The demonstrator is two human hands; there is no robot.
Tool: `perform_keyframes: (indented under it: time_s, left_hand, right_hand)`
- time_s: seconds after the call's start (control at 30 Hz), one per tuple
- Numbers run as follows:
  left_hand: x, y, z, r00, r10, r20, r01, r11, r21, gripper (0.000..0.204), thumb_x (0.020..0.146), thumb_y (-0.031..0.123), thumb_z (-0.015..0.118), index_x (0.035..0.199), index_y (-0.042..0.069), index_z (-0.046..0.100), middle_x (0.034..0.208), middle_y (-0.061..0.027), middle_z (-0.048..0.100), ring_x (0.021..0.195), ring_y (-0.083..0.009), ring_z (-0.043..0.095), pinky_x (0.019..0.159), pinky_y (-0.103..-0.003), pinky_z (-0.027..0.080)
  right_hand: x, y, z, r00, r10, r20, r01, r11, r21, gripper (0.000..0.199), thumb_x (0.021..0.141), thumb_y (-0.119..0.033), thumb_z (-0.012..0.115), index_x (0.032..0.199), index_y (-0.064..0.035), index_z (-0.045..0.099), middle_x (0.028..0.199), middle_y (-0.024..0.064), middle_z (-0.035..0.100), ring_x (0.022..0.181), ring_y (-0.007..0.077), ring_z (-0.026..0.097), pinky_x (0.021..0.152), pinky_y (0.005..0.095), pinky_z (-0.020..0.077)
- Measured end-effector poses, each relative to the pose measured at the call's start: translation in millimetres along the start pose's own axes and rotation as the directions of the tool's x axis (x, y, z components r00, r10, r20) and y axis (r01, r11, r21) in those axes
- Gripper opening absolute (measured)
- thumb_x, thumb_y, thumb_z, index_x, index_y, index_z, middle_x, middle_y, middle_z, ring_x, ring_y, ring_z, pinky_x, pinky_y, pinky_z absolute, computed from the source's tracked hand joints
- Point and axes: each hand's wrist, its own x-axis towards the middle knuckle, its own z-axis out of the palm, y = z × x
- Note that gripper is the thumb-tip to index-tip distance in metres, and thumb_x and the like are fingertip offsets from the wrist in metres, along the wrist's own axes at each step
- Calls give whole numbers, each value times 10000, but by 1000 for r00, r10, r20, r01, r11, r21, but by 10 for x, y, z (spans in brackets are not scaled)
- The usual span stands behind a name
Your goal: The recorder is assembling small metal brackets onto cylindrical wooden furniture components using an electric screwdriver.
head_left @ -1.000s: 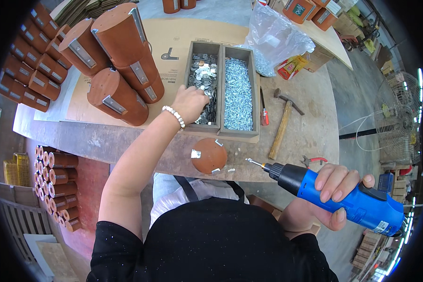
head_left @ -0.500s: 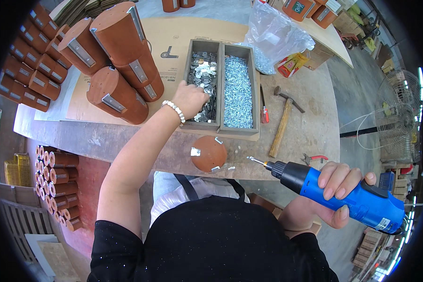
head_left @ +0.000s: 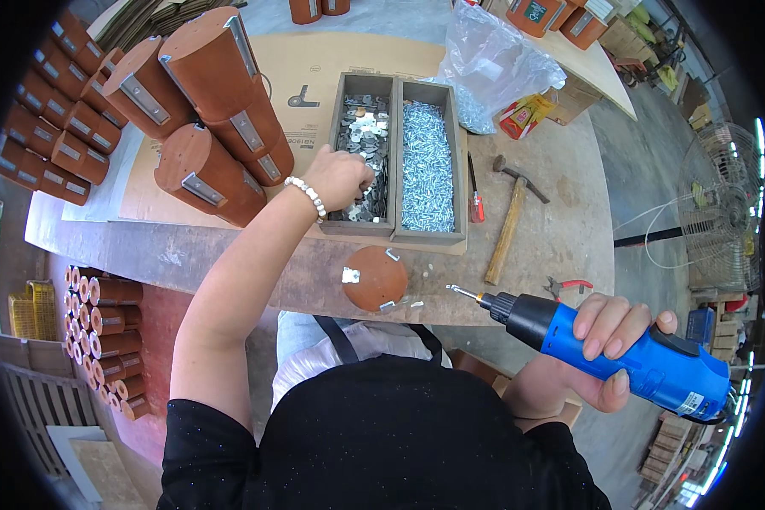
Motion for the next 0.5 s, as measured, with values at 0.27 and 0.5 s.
perform_keyframes:
  time_s: [0.27,0.5]
  left_hand:
    - [-43,-41,-118,988,-143,-57,93,848,-522,98,741,137,643,788,52,649,771,-138,650,783,-304,620,707,-387,475]
    - [-64,28,-127,981,-188,-45,157,912,-380,122,752,162,638,801,51,655,799,-147,649,811,-303,621,711,-380,476]
  right_hand:
    - [-8,34,10,1000,7,-24,-7,1000,19,629,758,-116,630,1295,-29,315,756,59,510,606,176,550,579,321,482]
    - [-15,36,4,1000,16,-8,-16,1000,17,629,763,-123,629,1300,-32,313,757,59,510,611,176,553,584,323,482]
